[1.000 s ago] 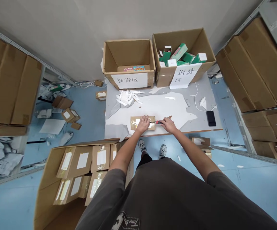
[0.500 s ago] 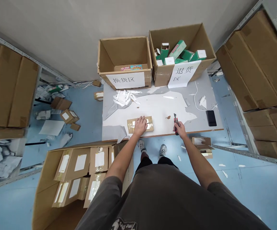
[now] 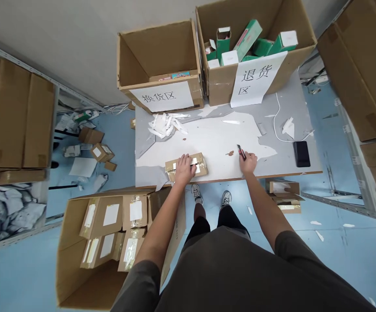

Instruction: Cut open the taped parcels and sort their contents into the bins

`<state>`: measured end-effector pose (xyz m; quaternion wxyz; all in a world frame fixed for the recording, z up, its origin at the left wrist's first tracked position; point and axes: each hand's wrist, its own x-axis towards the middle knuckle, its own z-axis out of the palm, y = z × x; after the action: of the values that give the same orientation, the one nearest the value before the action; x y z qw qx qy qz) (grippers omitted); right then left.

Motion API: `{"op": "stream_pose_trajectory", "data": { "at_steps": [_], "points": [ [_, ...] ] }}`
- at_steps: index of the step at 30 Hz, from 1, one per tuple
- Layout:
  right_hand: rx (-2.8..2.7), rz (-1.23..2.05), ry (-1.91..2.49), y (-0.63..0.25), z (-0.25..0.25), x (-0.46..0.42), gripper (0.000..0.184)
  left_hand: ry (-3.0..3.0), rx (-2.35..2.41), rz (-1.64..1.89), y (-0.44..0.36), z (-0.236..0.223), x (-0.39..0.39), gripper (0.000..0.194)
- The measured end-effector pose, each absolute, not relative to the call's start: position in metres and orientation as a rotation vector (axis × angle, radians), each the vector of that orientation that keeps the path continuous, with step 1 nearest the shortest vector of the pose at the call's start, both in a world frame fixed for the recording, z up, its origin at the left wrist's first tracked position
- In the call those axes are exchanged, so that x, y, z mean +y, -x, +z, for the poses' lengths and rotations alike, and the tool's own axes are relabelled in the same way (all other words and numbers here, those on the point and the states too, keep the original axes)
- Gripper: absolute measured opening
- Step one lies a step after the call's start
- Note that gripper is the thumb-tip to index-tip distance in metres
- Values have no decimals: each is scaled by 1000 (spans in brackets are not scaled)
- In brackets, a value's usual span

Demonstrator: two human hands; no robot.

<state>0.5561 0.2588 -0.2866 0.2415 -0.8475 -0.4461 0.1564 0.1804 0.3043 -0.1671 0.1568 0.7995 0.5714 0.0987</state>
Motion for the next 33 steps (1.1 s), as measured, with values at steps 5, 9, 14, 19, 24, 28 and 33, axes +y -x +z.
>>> {"op": "stream_pose_trajectory", "data": {
  "at_steps": [5,9,14,19,24,28,33],
  "points": [
    [-1602,486,1942,-481,-231,245,44,-2272,1500,114,-149,-140,319,41],
    [-2065,698,1582,-386,-182,238,39,-2209,1525,12,-124,-125,330,39],
    [-2364,590,1626,-319,-154,252,51,-2212,1475,-32,-115,-118,339,31],
    [-2457,504,1762,-313,-147,267,63,-2224,1509,-86,-116,-113,345,28],
    [-2573,506,1701,-323,-140,278,65,-2122,1588,15,-110,-111,346,26],
    [-2631,490,1568,-335,-132,286,59,-1916,1774,94,-97,-121,348,30],
    [-2574,447,1537,-349,-124,280,31,-1691,1900,140,-91,-143,350,31]
  ]
}}
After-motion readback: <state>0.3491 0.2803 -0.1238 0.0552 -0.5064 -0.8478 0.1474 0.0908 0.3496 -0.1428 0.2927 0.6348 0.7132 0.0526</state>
